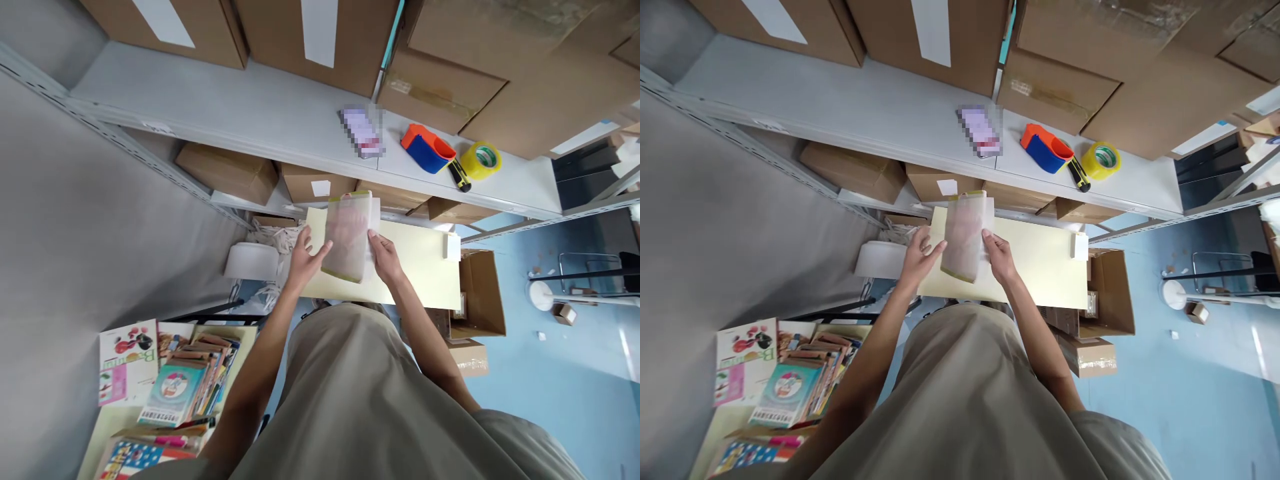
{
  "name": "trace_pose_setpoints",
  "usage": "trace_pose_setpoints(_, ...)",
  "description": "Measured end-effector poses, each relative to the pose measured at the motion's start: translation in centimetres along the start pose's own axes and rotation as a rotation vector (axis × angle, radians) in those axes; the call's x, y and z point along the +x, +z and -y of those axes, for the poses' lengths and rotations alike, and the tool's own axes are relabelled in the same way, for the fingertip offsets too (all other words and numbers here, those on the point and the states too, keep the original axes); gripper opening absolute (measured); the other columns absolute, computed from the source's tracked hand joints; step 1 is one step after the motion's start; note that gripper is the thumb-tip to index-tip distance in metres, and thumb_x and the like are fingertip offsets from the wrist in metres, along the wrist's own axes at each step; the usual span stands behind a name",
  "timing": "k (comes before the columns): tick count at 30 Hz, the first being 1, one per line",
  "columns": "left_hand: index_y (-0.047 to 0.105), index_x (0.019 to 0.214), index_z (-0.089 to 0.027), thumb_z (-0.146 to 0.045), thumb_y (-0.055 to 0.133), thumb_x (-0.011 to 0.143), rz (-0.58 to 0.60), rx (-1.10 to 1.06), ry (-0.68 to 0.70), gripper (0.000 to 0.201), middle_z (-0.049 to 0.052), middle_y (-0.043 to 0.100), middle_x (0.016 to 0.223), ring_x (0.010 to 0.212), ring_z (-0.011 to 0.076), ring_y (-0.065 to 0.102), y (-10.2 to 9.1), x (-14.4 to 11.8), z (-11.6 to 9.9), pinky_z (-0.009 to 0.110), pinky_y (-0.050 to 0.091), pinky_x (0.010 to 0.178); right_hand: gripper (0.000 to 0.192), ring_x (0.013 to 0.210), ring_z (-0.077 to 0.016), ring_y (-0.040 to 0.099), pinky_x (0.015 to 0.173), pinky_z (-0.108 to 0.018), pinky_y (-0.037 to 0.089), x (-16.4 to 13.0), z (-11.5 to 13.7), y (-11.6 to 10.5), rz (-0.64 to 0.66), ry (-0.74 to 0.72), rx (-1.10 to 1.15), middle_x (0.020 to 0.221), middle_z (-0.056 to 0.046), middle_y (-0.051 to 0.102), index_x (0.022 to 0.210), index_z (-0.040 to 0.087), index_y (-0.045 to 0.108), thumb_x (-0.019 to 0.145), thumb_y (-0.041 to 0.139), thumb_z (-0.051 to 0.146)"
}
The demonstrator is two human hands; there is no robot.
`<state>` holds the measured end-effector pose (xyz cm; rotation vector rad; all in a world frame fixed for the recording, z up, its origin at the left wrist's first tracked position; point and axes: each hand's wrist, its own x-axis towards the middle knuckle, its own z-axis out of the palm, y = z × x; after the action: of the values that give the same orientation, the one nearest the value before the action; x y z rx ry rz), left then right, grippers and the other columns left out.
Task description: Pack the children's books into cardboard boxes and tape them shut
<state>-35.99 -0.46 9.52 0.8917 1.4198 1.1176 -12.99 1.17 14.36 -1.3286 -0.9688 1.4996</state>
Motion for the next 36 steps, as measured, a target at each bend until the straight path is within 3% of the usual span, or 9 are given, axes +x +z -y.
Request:
trace_pose_setpoints(2, 0.072, 0.148, -0.025, -0.068, 0.102, 0.072, 0.062, -0.078, -0.106, 0.093, 0.017, 0.071, 0.164, 0.155, 0.0404, 0.066, -1.7, 0.9, 0.5, 0.053, 0.057, 0.126, 0.074, 0.113, -0.0334, 0.080, 0.094, -0.045, 0.069, 0.0, -0.5, 0.3, 0.038, 0.096, 0.052, 0.103, -0.008, 0.088, 0.100, 0.026, 0.081, 0.079, 0.084, 0.097)
trace_pose_setpoints(6, 0.080, 0.122, -0.018, -0.065, 0.110, 0.054, 0.240, -0.253, -0.238, 0.087, 0.013, 0.087, 0.123, 0.114, 0.0332, 0.082, -3.5, 1.0, 0.8, 0.043, 0.066, 0.102, 0.081, 0.127, -0.0379, 0.081, 0.105, -0.050, 0.070, 0.3, -1.5, 0.8, 0.069, 0.196, 0.060, 0.114, -0.010, 0.090, 0.116, 0.025, 0.083, 0.081, 0.080, 0.098)
trace_pose_setpoints(9, 0.080, 0.117, -0.018, -0.060, 0.112, 0.050, 0.196, -0.267, -0.282, 0.085, 0.009, 0.087, 0.111, 0.098, 0.0276, 0.081, -4.1, 0.8, 0.9, 0.037, 0.066, 0.089, 0.084, 0.129, -0.0390, 0.081, 0.106, -0.050, 0.071, 0.8, -2.2, 1.2, 0.076, 0.218, 0.056, 0.118, -0.011, 0.090, 0.120, 0.024, 0.082, 0.080, 0.080, 0.098)
trace_pose_setpoints(14, 0.081, 0.118, -0.018, -0.057, 0.112, 0.050, 0.154, -0.242, -0.304, 0.084, 0.008, 0.087, 0.110, 0.097, 0.0271, 0.079, -4.8, 1.4, 1.8, 0.035, 0.064, 0.085, 0.083, 0.123, -0.0365, 0.082, 0.102, -0.048, 0.070, 1.3, -3.7, 2.3, 0.084, 0.237, 0.091, 0.121, -0.010, 0.090, 0.129, 0.023, 0.080, 0.081, 0.081, 0.091)
trace_pose_setpoints(20, 0.081, 0.115, -0.018, -0.055, 0.111, 0.048, 0.111, -0.183, -0.317, 0.083, 0.009, 0.087, 0.109, 0.096, 0.0269, 0.079, -5.0, 2.9, 4.8, 0.035, 0.062, 0.085, 0.094, 0.092, -0.0248, 0.080, 0.082, -0.039, 0.065, 2.6, -6.7, 2.7, -0.145, 0.221, 0.056, 0.102, 0.002, 0.086, 0.160, 0.032, 0.056, 0.082, 0.087, 0.075)
trace_pose_setpoints(24, 0.081, 0.111, -0.018, -0.057, 0.108, 0.048, 0.080, -0.119, -0.337, 0.079, 0.011, 0.087, 0.109, 0.098, 0.0291, 0.079, -4.8, 4.3, 7.1, 0.037, 0.061, 0.085, 0.069, 0.076, -0.0190, 0.069, 0.069, -0.032, 0.057, 4.1, -8.6, 2.6, -0.222, 0.234, -0.024, 0.084, 0.005, 0.076, 0.121, 0.030, 0.067, 0.076, 0.088, 0.078)
trace_pose_setpoints(27, 0.079, 0.108, -0.019, -0.057, 0.105, 0.050, 0.084, -0.076, -0.334, 0.074, 0.010, 0.087, 0.105, 0.098, 0.0301, 0.079, -4.5, 5.4, 8.7, 0.039, 0.062, 0.089, 0.068, 0.077, -0.0190, 0.066, 0.067, -0.032, 0.054, 5.2, -9.5, 2.4, -0.181, 0.303, -0.059, 0.082, 0.001, 0.073, 0.095, 0.027, 0.066, 0.074, 0.082, 0.090)
trace_pose_setpoints(33, 0.074, 0.101, -0.021, -0.043, 0.096, 0.062, 0.045, 0.112, -0.371, 0.049, 0.005, 0.081, 0.095, 0.091, 0.0274, 0.077, -3.4, 7.6, 11.4, 0.039, 0.060, 0.089, 0.078, 0.080, -0.0180, 0.059, 0.072, -0.031, 0.052, 7.5, -11.3, 1.1, -0.114, 0.359, -0.228, 0.078, 0.002, 0.067, 0.082, 0.025, 0.068, 0.055, 0.090, 0.095)
trace_pose_setpoints(36, 0.074, 0.104, -0.021, -0.037, 0.085, 0.075, -0.019, 0.210, -0.384, 0.035, 0.008, 0.082, 0.102, 0.098, 0.0284, 0.078, -2.8, 9.0, 12.2, 0.039, 0.060, 0.094, 0.072, 0.076, -0.0173, 0.053, 0.068, -0.031, 0.046, 9.5, -12.9, 0.6, -0.132, 0.334, -0.364, 0.070, 0.005, 0.058, 0.076, 0.027, 0.062, 0.062, 0.083, 0.095)
